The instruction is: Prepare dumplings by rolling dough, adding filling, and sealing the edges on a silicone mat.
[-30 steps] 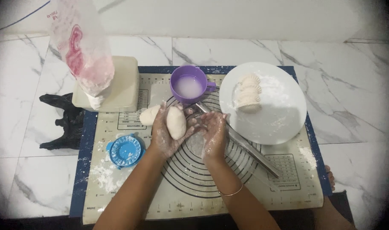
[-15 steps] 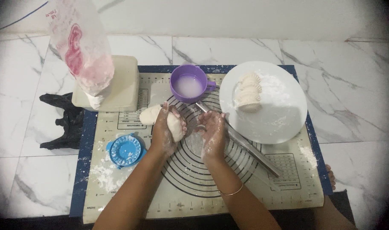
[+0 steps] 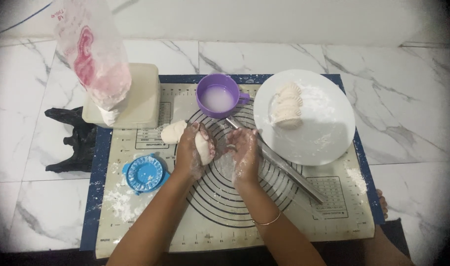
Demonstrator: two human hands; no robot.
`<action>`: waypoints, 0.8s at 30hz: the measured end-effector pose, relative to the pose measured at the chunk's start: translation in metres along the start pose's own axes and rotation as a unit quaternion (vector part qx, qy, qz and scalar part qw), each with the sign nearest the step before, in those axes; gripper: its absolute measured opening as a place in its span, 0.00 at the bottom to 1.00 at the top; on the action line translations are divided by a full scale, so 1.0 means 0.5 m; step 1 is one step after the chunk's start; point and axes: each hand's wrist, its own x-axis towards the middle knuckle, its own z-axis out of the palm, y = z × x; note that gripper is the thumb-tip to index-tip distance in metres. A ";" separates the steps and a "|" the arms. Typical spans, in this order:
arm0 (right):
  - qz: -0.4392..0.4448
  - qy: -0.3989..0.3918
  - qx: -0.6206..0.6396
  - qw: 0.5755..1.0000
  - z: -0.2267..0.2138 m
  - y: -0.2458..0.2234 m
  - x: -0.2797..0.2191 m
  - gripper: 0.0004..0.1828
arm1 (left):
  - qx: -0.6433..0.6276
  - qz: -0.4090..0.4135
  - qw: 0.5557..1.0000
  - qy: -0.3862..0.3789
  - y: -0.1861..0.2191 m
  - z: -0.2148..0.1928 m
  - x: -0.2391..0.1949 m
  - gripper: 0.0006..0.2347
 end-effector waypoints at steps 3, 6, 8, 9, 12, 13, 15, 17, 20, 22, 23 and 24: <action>-0.009 -0.023 -0.072 0.997 -0.030 0.025 0.013 0.27 | 0.020 -0.011 1.000 0.014 -0.001 -0.008 0.006 0.17; 0.012 -0.077 -0.062 0.995 0.002 -0.003 -0.011 0.19 | 0.221 0.109 0.969 0.009 0.007 -0.012 0.016 0.18; 0.013 -0.130 -0.060 0.990 0.021 -0.020 -0.033 0.24 | 0.291 0.253 0.923 -0.018 -0.025 -0.018 0.012 0.18; 0.012 -0.185 -0.057 0.981 0.033 -0.029 -0.044 0.29 | 0.353 0.391 0.849 -0.045 -0.039 -0.021 0.011 0.19; 0.013 -0.174 -0.071 0.982 0.028 0.012 -0.036 0.22 | 0.465 0.458 0.756 -0.052 -0.001 0.028 -0.044 0.17; 0.013 -0.174 -0.070 0.982 0.024 0.006 -0.039 0.22 | 0.465 0.458 0.755 -0.054 -0.008 0.024 -0.038 0.17; 0.032 -0.148 -0.087 0.985 0.015 -0.007 -0.045 0.16 | 0.463 0.519 0.716 -0.061 -0.024 0.018 -0.026 0.22; 0.068 -0.120 -0.013 0.990 0.033 -0.023 -0.046 0.12 | 0.429 0.495 0.752 -0.069 -0.027 0.017 -0.026 0.19; 0.097 -0.087 0.045 0.990 0.002 0.003 -0.014 0.12 | 0.366 0.443 0.816 -0.066 -0.017 0.032 -0.030 0.17; 0.092 -0.084 0.030 0.992 -0.019 0.019 0.006 0.14 | 0.339 0.414 0.843 -0.053 -0.014 0.025 -0.024 0.16; 0.091 -0.101 0.048 0.990 -0.022 0.019 0.011 0.15 | 0.369 0.443 0.816 -0.039 -0.018 0.011 -0.016 0.22; 0.090 -0.117 0.065 0.987 -0.024 0.018 0.016 0.16 | 0.398 0.471 0.787 -0.025 -0.022 -0.002 -0.008 0.28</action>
